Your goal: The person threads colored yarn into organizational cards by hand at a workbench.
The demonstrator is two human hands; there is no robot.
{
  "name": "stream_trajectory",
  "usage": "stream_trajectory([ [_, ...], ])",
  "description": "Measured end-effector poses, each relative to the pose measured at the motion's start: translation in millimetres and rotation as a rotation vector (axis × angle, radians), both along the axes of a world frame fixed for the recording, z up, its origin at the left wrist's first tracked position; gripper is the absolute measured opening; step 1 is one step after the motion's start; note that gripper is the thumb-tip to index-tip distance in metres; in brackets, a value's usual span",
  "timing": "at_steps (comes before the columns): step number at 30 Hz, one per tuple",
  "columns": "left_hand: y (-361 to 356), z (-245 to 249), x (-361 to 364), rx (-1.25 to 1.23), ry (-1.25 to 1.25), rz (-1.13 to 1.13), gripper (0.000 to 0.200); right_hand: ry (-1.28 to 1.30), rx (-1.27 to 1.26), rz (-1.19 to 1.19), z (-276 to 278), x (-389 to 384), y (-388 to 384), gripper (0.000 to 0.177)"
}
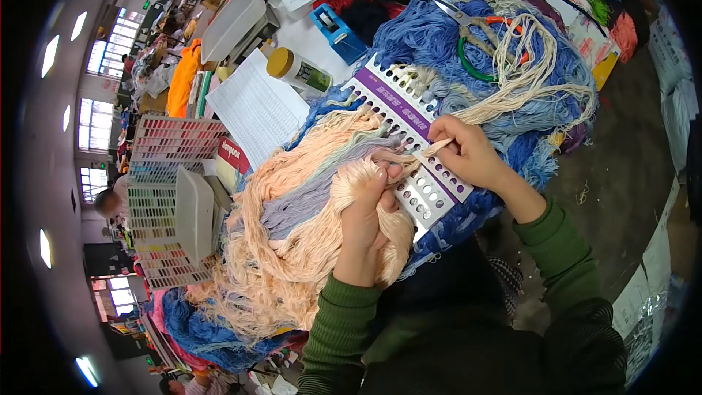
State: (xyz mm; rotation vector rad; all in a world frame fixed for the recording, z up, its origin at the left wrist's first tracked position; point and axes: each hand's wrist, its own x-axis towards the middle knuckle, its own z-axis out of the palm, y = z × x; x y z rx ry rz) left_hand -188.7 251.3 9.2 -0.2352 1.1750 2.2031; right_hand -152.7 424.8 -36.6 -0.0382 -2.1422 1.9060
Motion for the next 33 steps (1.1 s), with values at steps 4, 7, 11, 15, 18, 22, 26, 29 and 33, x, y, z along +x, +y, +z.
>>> stream_trajectory([
  [4,-2.8,2.2,0.4,-0.111,0.074,0.008,0.015,0.003,0.009,-0.001,3.3,0.9,0.1,0.016],
  [7,-9.9,-1.3,-1.8,-0.090,0.060,-0.010,0.013,0.003,0.026,-0.006,0.6,0.4,0.3,0.015],
  [11,-13.8,-1.0,-1.5,0.016,0.024,-0.001,0.015,0.014,0.068,-0.001,1.0,0.5,1.1,0.017],
  [15,-21.6,-3.5,-2.2,0.331,-0.154,-0.082,0.017,0.002,0.054,0.009,1.0,0.5,1.3,0.017],
  [18,-28.6,-6.4,-3.5,0.454,-0.140,-0.226,0.021,0.001,0.059,0.013,0.8,0.3,1.7,0.018],
  [22,-23.7,-9.2,-2.4,0.488,-0.131,-0.288,0.030,0.007,0.066,-0.005,2.5,0.9,1.1,0.017],
  [26,15.0,-11.1,-12.5,0.027,0.054,-0.418,0.032,0.036,-0.168,-0.006,-5.8,-2.9,-1.2,0.015],
  [29,39.2,-13.8,-7.9,-0.469,0.181,-0.490,0.025,-0.042,-0.504,0.091,-4.0,-6.3,2.9,0.015],
  [33,27.8,-18.5,-15.4,-0.147,-0.092,-0.217,0.010,0.064,-0.816,0.101,-5.2,-10.5,6.5,0.016],
])
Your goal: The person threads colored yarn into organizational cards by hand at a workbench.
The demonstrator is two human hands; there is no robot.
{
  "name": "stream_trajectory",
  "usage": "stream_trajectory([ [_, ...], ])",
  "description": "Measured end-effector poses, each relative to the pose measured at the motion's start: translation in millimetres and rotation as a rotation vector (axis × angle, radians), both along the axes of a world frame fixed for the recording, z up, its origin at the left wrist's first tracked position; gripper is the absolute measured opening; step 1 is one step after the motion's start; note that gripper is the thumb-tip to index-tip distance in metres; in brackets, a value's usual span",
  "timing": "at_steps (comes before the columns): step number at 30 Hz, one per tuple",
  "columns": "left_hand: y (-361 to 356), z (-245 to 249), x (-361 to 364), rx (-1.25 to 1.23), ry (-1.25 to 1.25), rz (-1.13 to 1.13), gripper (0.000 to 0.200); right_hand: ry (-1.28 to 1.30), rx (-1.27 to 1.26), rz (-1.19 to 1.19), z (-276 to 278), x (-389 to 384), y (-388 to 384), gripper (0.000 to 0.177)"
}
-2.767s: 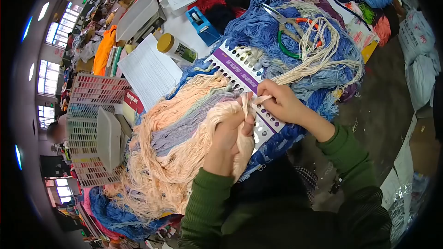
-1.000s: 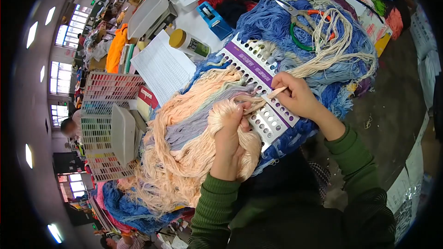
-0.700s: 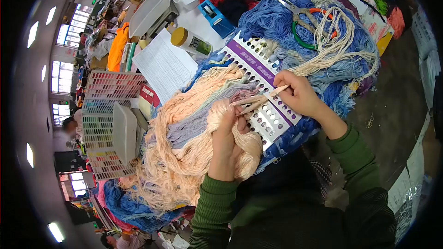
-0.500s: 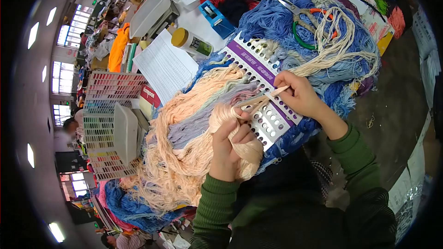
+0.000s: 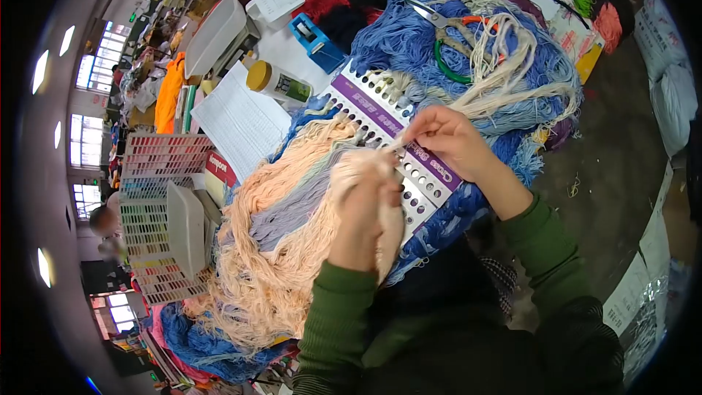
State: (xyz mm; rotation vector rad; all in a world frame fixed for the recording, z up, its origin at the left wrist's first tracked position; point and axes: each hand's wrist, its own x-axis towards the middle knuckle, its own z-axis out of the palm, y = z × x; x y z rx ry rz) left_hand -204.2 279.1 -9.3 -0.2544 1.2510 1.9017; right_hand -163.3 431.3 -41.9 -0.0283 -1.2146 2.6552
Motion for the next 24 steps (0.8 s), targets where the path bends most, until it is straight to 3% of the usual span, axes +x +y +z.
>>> stream_trajectory([
  [1,-12.0,0.8,-4.6,0.207,-0.145,0.018,0.010,0.026,0.081,0.149,-9.0,1.1,7.8,0.013],
  [3,-32.9,-9.9,-11.3,0.480,-0.334,-0.054,0.012,0.104,0.546,0.129,2.2,4.3,0.3,0.007],
  [4,-28.3,-5.8,-6.2,0.381,-0.251,-0.116,0.013,0.141,0.779,0.125,9.5,5.1,-3.8,0.004],
  [5,-19.0,3.1,3.1,0.283,-0.168,-0.175,0.014,0.082,0.848,0.235,14.1,4.6,-4.4,0.006],
  [6,-12.8,8.8,8.1,0.188,-0.083,-0.235,0.016,0.115,0.832,0.187,6.5,2.5,-5.4,0.008],
  [8,-13.4,11.6,6.8,0.135,-0.171,-0.136,0.022,0.181,0.800,0.085,-4.3,-3.6,-8.1,0.012],
  [9,-17.7,13.9,5.3,0.116,-0.164,-0.108,0.022,0.071,0.664,0.158,-8.4,-0.8,-6.6,0.014],
  [12,-28.2,13.9,9.0,0.140,-0.155,-0.069,0.020,0.252,0.732,0.128,-11.3,-4.7,-9.9,0.015],
  [16,-23.8,6.3,14.4,0.225,-0.221,-0.095,0.020,0.148,1.014,0.211,6.7,-2.6,-6.0,0.014],
  [22,-26.6,9.0,14.5,0.275,-0.236,-0.069,0.018,0.195,0.618,0.248,-1.4,-2.6,-3.9,0.014],
  [24,-25.9,8.2,15.0,0.282,-0.235,-0.069,0.017,0.244,0.877,0.183,-2.5,-4.0,-7.0,0.015],
])
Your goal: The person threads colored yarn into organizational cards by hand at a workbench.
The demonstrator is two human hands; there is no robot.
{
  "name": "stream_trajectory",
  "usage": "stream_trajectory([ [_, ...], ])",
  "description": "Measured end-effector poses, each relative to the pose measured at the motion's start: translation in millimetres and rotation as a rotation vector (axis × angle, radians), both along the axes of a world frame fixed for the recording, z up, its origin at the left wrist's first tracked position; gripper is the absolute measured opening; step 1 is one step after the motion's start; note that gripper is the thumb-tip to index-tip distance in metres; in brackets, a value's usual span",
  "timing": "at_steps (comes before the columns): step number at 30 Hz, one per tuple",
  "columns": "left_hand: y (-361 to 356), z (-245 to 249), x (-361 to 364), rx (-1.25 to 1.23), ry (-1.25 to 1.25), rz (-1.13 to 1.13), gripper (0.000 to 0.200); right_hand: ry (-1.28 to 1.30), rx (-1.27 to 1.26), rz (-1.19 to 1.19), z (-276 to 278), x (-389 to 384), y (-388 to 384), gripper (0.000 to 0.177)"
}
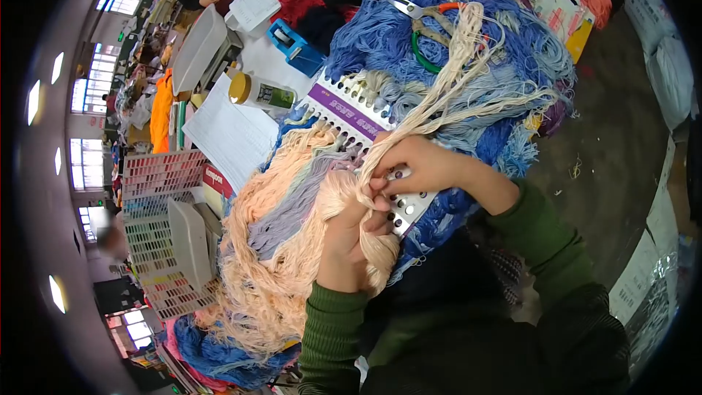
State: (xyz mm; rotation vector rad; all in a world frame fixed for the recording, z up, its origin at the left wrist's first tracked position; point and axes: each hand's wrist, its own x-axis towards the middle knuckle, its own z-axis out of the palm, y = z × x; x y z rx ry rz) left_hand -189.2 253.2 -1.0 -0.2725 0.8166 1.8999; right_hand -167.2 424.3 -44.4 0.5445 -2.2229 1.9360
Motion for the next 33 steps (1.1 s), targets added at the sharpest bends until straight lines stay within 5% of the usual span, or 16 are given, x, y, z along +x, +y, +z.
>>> stream_trajectory([
  [4,5.0,2.6,4.9,-0.099,0.037,0.024,0.017,0.133,0.065,-0.142,-0.5,-2.1,-4.8,0.018],
  [5,6.3,11.7,5.2,-0.160,0.035,0.088,0.017,-0.169,-0.063,-0.113,9.5,2.9,0.4,0.014],
  [8,-11.0,23.2,-10.7,-0.058,-0.074,0.257,0.021,-0.365,-0.434,-0.098,5.8,0.9,8.8,0.016],
  [9,-23.6,27.4,-12.5,0.047,-0.140,0.315,0.022,-0.107,-0.347,-0.008,-2.9,-3.2,10.4,0.017],
  [12,-97.2,37.8,-28.3,0.116,-0.066,0.518,0.024,0.061,0.010,-0.118,-10.4,-3.8,11.9,0.013],
  [13,-119.3,47.4,-30.3,0.158,-0.005,0.500,0.024,-0.205,-0.113,-0.018,4.3,1.6,14.8,0.012],
  [16,-174.8,72.2,-37.3,0.230,0.143,0.580,0.021,-0.013,0.031,-0.090,2.7,-0.8,7.0,0.021],
  [17,-183.1,75.9,-37.6,0.247,0.184,0.624,0.022,-0.137,-0.002,-0.031,9.8,1.4,11.7,0.019],
  [19,-157.6,64.4,-20.0,-0.569,0.970,0.743,0.024,-0.107,0.053,-0.049,7.8,-0.4,10.7,0.018],
  [21,-173.5,63.8,-27.5,-0.879,0.852,0.743,0.029,-0.111,0.083,-0.046,8.6,1.3,13.7,0.016],
  [22,-140.9,64.4,-25.1,-0.843,0.834,0.838,0.031,-0.048,0.058,-0.064,5.6,0.2,13.9,0.016],
  [25,-65.6,42.2,0.9,-0.769,1.063,0.380,0.037,0.153,-0.026,-0.072,-6.0,-6.0,6.5,0.015],
  [26,-59.6,23.8,-2.7,-0.956,1.121,0.021,0.035,0.069,-0.098,-0.071,-4.7,-5.7,5.5,0.015],
  [29,10.2,-12.0,-5.8,-0.980,1.766,-0.254,0.012,-0.209,-0.390,-0.071,-0.2,-0.3,4.4,0.013],
  [30,20.7,-12.1,0.1,-0.819,1.185,-0.165,0.015,-0.221,-0.398,-0.083,-0.4,-0.1,5.0,0.012],
  [33,17.6,-13.5,-7.8,-0.721,0.822,-0.079,0.009,-0.280,-0.471,-0.100,0.1,1.0,4.1,0.012],
])
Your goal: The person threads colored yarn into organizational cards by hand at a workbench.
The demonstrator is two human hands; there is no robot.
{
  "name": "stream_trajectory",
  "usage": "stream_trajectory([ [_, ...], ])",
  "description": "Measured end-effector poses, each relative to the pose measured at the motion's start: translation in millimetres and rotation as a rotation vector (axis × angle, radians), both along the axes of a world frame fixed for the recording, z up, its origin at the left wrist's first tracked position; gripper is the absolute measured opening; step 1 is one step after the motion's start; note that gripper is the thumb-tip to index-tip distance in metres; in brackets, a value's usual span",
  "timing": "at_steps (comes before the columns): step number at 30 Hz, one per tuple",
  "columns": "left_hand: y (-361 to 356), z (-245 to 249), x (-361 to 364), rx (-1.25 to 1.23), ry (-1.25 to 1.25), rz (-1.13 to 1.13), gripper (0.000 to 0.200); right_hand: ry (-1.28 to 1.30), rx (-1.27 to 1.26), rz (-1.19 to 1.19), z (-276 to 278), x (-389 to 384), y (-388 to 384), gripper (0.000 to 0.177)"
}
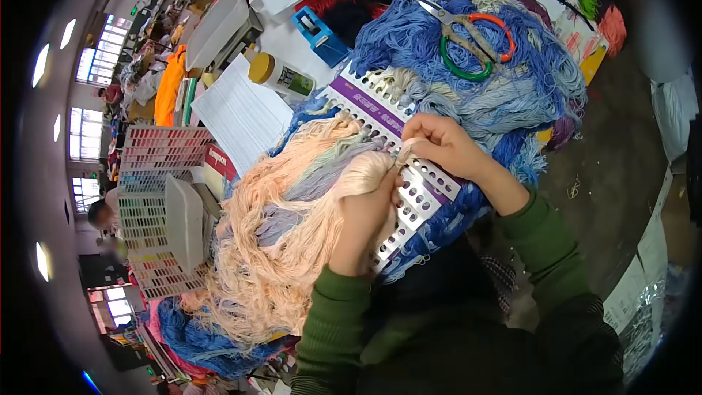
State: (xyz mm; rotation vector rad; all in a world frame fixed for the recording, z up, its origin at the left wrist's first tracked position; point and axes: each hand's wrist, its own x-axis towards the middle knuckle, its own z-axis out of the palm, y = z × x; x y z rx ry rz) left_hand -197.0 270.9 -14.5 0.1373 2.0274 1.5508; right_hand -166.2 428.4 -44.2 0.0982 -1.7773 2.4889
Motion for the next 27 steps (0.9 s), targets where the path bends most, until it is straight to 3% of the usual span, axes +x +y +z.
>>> stream_trajectory([
  [2,-11.9,13.0,-5.4,0.001,-0.088,0.092,0.004,0.020,0.291,0.020,12.6,2.5,2.0,0.018],
  [3,-26.4,16.7,-5.2,0.284,-0.219,0.046,0.006,0.031,0.438,0.028,15.7,2.4,3.1,0.021],
  [4,-39.8,27.6,-3.1,0.349,-0.416,0.141,0.012,0.259,0.597,-0.071,-0.9,-3.7,-3.5,0.029],
  [5,-56.9,38.9,-0.6,0.409,-0.618,0.235,0.019,0.316,0.685,-0.092,-0.1,-4.2,-7.5,0.031],
  [7,-123.2,40.7,2.0,0.660,-0.713,0.391,0.032,0.325,0.766,-0.139,-7.9,-7.1,-10.4,0.030],
  [11,-227.4,109.6,17.7,0.739,-0.300,0.263,0.035,0.276,0.761,-0.110,-3.8,-7.3,-12.4,0.028],
  [14,-240.5,135.7,25.5,0.220,0.074,0.559,0.032,0.307,0.747,-0.125,-2.1,-7.8,-14.8,0.027],
  [17,-375.8,163.5,19.7,0.436,0.109,0.655,0.028,0.223,0.738,-0.100,7.0,-4.4,-17.2,0.027],
  [18,-411.5,180.4,38.7,0.319,0.289,0.807,0.030,0.183,0.748,-0.086,10.0,-2.5,-17.3,0.029],
  [20,-458.1,209.1,99.9,-0.658,1.034,0.321,0.032,0.094,0.780,-0.063,18.7,-0.6,-19.5,0.033],
  [24,-524.3,232.8,202.8,-0.778,0.855,0.560,0.039,0.462,1.097,-0.389,36.6,8.1,-78.0,0.047],
  [25,-505.2,226.7,209.0,-0.655,0.678,0.653,0.037,0.519,1.004,-0.225,60.4,15.1,-107.2,0.050],
  [26,-472.9,218.8,212.0,-0.474,0.450,0.687,0.036,0.743,0.850,-0.129,74.6,20.2,-147.6,0.054],
  [27,-439.2,207.7,217.8,-0.302,0.215,0.653,0.034,0.766,0.780,0.085,92.4,37.9,-186.9,0.056],
])
